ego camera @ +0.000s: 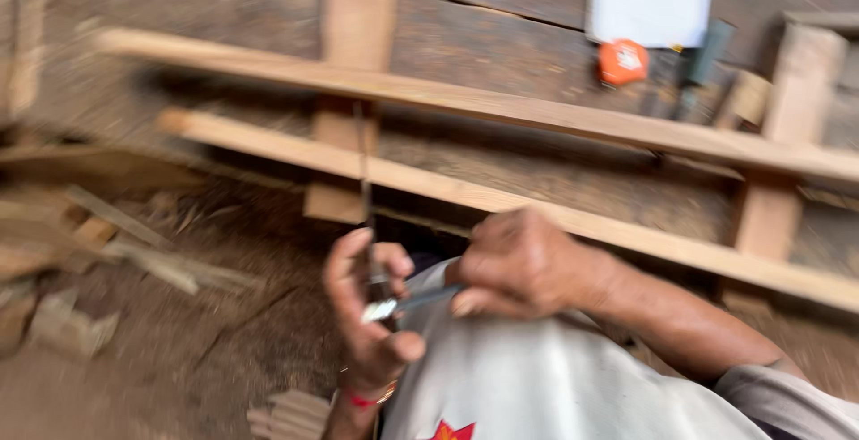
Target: The person measures and marks several wooden beams using a square, a pencil, and a tape measure on a workbench.
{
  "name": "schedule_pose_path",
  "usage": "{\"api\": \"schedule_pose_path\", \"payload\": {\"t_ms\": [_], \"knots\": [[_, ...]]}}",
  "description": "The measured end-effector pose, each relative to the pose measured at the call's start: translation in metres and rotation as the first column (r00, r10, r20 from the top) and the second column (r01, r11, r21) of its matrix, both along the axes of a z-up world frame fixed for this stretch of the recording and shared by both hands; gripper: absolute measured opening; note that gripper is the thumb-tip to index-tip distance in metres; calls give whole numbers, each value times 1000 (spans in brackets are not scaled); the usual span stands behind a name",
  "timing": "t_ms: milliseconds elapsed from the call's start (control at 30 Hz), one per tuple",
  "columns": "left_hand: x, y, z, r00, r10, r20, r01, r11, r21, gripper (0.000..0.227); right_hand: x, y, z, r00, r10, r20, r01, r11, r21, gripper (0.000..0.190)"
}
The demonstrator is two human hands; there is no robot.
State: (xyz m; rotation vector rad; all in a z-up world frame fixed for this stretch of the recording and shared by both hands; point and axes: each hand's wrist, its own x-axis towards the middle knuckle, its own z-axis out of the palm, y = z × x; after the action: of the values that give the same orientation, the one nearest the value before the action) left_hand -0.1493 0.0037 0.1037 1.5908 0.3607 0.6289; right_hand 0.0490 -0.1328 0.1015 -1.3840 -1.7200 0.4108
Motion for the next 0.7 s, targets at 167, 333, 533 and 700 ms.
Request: {"api": "schedule_pose_path", "payload": {"t_ms": [167, 333, 533, 700], "knots": [[-21, -6, -15, 964, 255, -74, -260, 962, -84, 75, -41, 72, 7, 973, 229, -28, -228, 973, 38, 37], [-14, 29, -28, 973, 226, 44, -218, 965, -145, 79, -31, 115, -11, 967, 72, -246, -132, 962, -237, 36], [-14, 97, -48, 992, -23, -125, 23, 1000, 2, 69, -36, 150, -62, 880, -402, -251, 212, 808, -550, 38], [-18, 184, -76, 889, -117, -442, 190, 974, 126, 64, -19, 147, -103, 541, -767, -345, 383, 590, -711, 40]]}}
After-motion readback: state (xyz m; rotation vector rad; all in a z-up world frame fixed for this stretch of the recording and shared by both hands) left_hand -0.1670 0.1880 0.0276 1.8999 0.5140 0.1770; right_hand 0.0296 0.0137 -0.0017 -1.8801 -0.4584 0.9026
